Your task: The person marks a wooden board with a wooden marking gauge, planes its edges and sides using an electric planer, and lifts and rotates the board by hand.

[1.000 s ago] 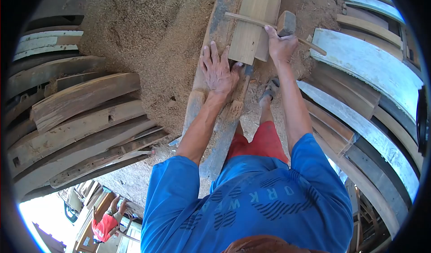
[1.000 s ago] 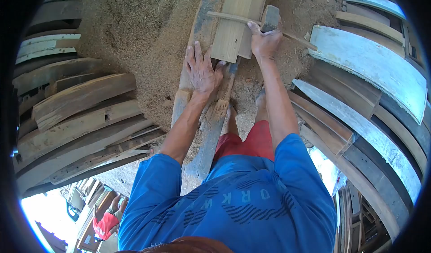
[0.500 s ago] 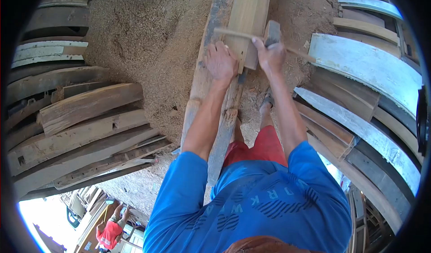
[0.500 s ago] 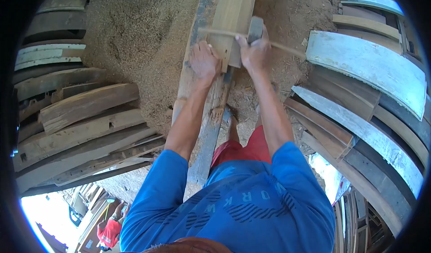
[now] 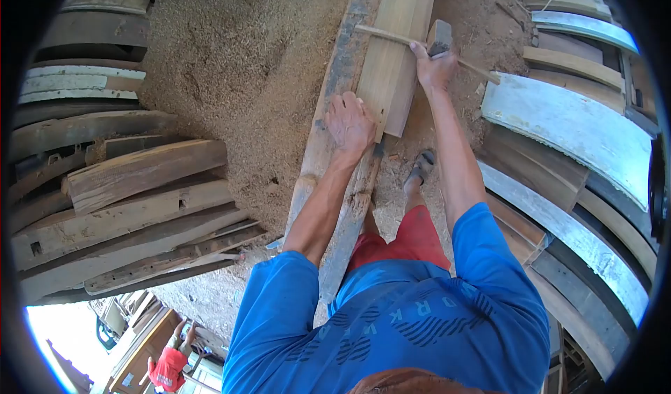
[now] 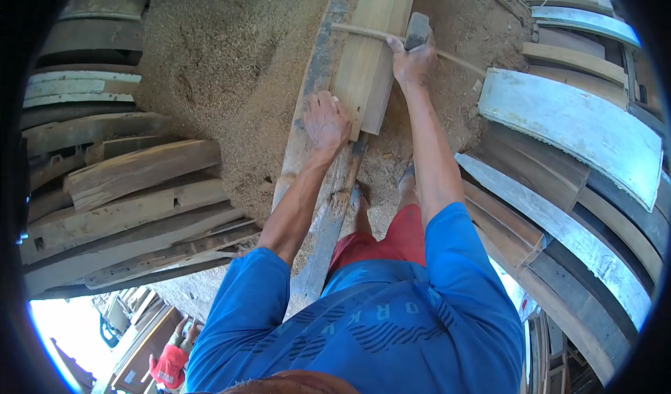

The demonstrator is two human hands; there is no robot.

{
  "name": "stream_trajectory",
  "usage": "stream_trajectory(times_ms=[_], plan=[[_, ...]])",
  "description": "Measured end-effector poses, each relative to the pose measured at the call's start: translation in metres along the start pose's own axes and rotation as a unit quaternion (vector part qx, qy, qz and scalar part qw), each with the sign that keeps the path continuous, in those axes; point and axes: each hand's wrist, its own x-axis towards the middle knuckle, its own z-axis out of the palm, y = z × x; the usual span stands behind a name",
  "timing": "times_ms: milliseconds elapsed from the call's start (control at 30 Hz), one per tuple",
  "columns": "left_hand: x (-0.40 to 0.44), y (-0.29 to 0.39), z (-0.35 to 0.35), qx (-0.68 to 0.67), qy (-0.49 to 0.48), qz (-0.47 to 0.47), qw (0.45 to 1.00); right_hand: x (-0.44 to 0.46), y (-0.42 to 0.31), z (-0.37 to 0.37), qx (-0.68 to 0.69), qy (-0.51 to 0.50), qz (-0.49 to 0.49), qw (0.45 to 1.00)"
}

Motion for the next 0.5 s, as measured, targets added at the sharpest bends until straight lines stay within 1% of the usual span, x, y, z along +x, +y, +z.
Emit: stream_trajectory(times_ms=[67,133,200,267,367,467,500], plan=[[0.0,0.004,0.001,-0.01,-0.002,0.012,1.0,-0.004,-0.007,-0.018,-0.017,-0.044,0.033,0.998],[-0.007,0.011,0.007,-0.015,-0.013,0.015,1.0,-0.033,-0.015,-0.042,-0.006,-0.075,0.067,0.995],[-0.006,0.017,0.004,-0.017,-0.026,0.004,1.0,-0.053,-0.005,-0.047,0.018,-0.049,0.039,0.998],[-0.005,0.02,0.002,-0.012,-0.031,-0.004,0.999,-0.072,0.031,-0.025,0.058,0.025,-0.052,0.997],[0.0,0.019,0.002,-0.002,-0.022,0.003,1.0,-0.032,0.017,-0.011,0.094,0.065,-0.058,0.992],[0.0,0.021,0.005,-0.013,-0.012,0.001,1.0,0.04,0.021,0.01,0.045,0.072,-0.049,0.995],[-0.002,0.024,0.002,-0.015,-0.018,-0.009,1.0,0.054,0.028,0.015,0.057,0.083,-0.063,0.993]])
